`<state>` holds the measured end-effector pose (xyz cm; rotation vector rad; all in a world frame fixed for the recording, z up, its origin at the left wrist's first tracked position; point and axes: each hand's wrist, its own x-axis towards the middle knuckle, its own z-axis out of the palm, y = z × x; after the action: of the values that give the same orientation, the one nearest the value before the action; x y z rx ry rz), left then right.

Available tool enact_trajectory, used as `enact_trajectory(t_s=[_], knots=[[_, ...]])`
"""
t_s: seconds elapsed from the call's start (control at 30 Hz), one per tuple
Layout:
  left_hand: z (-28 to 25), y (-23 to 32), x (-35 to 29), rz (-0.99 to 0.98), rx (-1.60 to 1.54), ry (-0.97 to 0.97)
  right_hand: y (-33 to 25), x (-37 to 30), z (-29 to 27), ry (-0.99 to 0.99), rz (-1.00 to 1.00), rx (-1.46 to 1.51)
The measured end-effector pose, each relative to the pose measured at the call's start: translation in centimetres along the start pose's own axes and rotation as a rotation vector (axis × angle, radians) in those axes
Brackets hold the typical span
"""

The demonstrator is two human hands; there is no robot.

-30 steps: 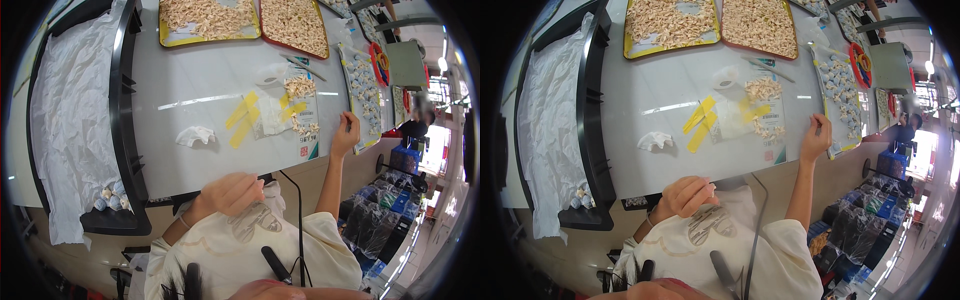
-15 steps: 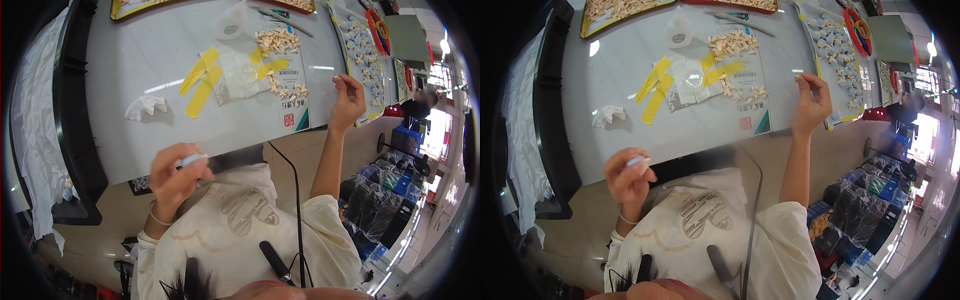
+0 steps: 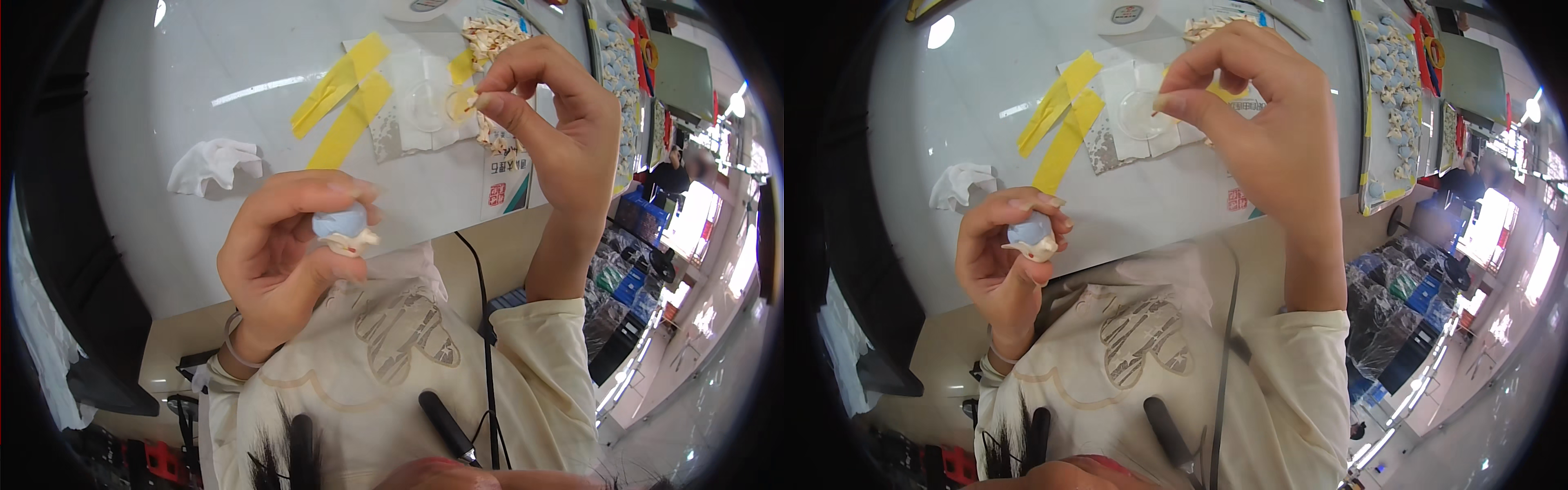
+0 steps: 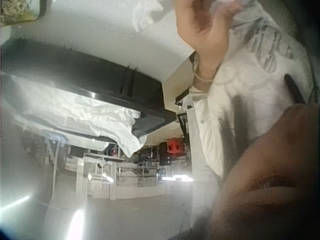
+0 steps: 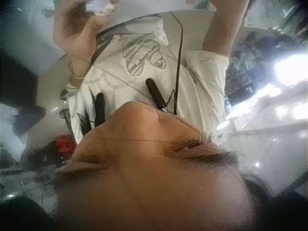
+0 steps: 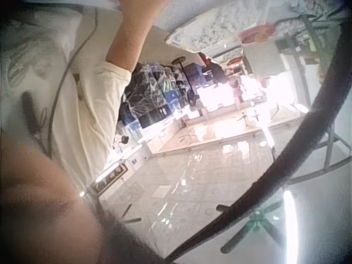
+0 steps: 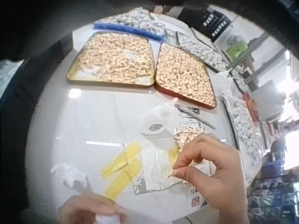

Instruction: The recorder is assembling small toy heads by attaching hair pieces to the base parts.

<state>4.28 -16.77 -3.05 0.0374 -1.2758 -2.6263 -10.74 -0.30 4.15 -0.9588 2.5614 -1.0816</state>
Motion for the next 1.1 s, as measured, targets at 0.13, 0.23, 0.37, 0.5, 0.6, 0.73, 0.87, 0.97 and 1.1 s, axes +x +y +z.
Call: enact_trajectory(t_s=[0.13, 0.23, 0.37, 0.5, 0.6, 0.73, 0.87, 0.97, 1.1], knots=[[-0.4, -0.1, 0.3, -0.062, -0.058, -0.073, 0.0, 0.2, 0.1, -0.026, 0.020, -0.069], [-0.4, -0.1, 0.4, -0.082, -0.106, -0.082, 0.0, 0.4, 0.3, -0.021, 0.039, -0.098], [-0.6, -0.4, 0.4, -0.077, -0.127, -0.097, 0.0, 0.4, 0.5, -0.035, 0.026, -0.103], [-0.4, -0.5, 0.5, -0.027, -0.138, -0.117, 0.1, 0.1, 0.5, 0.016, 0.012, -0.134], [0.4, 0.0, 0.5, -0.168, -0.242, -0.034, -1.2, -1.1, 0.2, 0.052, 0.012, 0.013], [0.6, -0.4, -0.1, -0.074, -0.235, -0.110, -3.6, -4.2, 2.6, 0.141, -0.034, 0.522], [1.7, 0.2, -0.5, -0.106, -0.228, -0.055, -3.5, -5.5, 3.9, 0.187, 0.040, 0.655], [1.9, 0.0, -0.8, -0.129, -0.230, -0.039, -3.4, -6.2, 4.5, 0.278, 0.026, 0.719], [2.1, -0.1, -1.1, -0.176, -0.238, 0.006, -3.6, -6.7, 4.2, 0.271, 0.095, 0.741]])
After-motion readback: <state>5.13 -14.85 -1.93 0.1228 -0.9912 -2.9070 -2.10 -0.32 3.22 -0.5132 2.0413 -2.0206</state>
